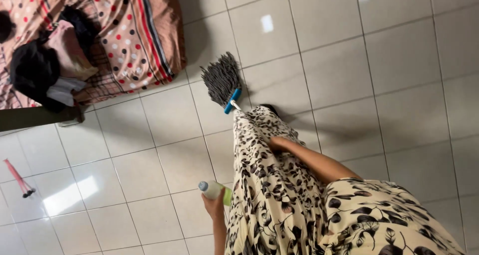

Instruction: The person mops a tiled floor using a string mop while holding a plastic bottle in the other hand. The person moves the mop back and forth across the floor near a bed and a wooden cabinet.

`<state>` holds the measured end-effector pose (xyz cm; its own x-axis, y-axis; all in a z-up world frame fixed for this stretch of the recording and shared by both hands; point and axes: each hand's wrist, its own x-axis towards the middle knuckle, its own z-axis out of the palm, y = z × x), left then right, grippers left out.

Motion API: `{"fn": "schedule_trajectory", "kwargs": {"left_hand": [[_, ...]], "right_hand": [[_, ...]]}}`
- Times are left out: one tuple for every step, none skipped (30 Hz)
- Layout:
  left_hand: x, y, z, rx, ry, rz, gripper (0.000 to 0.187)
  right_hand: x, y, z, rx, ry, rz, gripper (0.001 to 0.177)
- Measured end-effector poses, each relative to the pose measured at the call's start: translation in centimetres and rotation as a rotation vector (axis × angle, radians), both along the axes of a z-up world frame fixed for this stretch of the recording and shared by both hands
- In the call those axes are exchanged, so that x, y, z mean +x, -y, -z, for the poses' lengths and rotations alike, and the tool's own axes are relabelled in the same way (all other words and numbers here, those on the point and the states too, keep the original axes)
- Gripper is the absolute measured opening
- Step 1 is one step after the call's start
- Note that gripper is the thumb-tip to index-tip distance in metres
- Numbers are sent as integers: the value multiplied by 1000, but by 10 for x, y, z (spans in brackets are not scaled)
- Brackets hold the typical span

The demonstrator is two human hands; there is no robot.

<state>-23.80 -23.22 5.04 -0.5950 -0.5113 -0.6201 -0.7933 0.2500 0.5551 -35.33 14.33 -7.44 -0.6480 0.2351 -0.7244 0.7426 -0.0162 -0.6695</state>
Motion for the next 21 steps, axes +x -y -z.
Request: {"fn": "schedule_trajectory", "kwargs": {"left_hand": [[3, 6, 1, 13, 22, 24, 90], [5, 10, 2, 27, 44, 48, 92], [9, 16, 5, 29, 47, 56, 92], [12, 21, 9, -71, 80, 164, 93], [17, 28, 10, -173, 118, 269, 94], [21, 30, 13, -173, 125, 274, 94], [26, 33, 15, -199, 114, 343, 101], [31, 36, 16, -223, 104, 413, 108], [35, 38, 18, -220, 112, 418, 108], [38, 40, 20, -232, 126, 446, 108], [42, 39, 23, -241, 139, 474, 108], [45, 36, 25, -234, 147, 478, 108], [44, 35, 26, -242, 130, 483, 107], [43, 35, 26, -251, 114, 488, 105], [42, 32, 26, -247, 112, 487, 105], [41, 28, 27, -246, 97, 494, 106], [41, 24, 26, -245, 81, 497, 107], [40, 17, 27, -241, 79, 493, 107], [40, 12, 26, -240, 58, 493, 107], [41, 7, 26, -240, 36, 493, 108], [39, 3, 28, -236, 41, 495, 108]], "right_hand": [[30, 0, 26, -199, 193, -104, 17], [58, 0, 51, -400, 385, -206, 17], [66, 1, 55, -399, 386, -197, 17], [72, 3, 59, -668, 360, 245, 32], [80, 7, 61, -920, 320, 695, 51], [89, -4, 55, -920, 325, 702, 51], [101, -12, 49, -948, 275, 686, 25], [111, -20, 43, -975, 225, 669, 16], [126, -33, 53, -972, 231, 677, 16], [141, -45, 64, -971, 222, 776, 20], [156, -62, 74, -965, 211, 875, 32], [178, -86, 90, -957, 215, 882, 32], [195, -108, 105, -1017, 144, 894, 30], [211, -129, 119, -1076, 71, 904, 28], [234, -148, 118, -1073, 69, 903, 28], [256, -167, 117, -1057, 28, 930, 30], [277, -187, 115, -1040, -11, 955, 32], [302, -208, 113, -1037, -12, 950, 32], [331, -225, 112, -1153, -56, 1078, 25], [359, -243, 111, -1268, -101, 1206, 19], [394, -257, 110, -1262, -98, 1210, 19]]}}
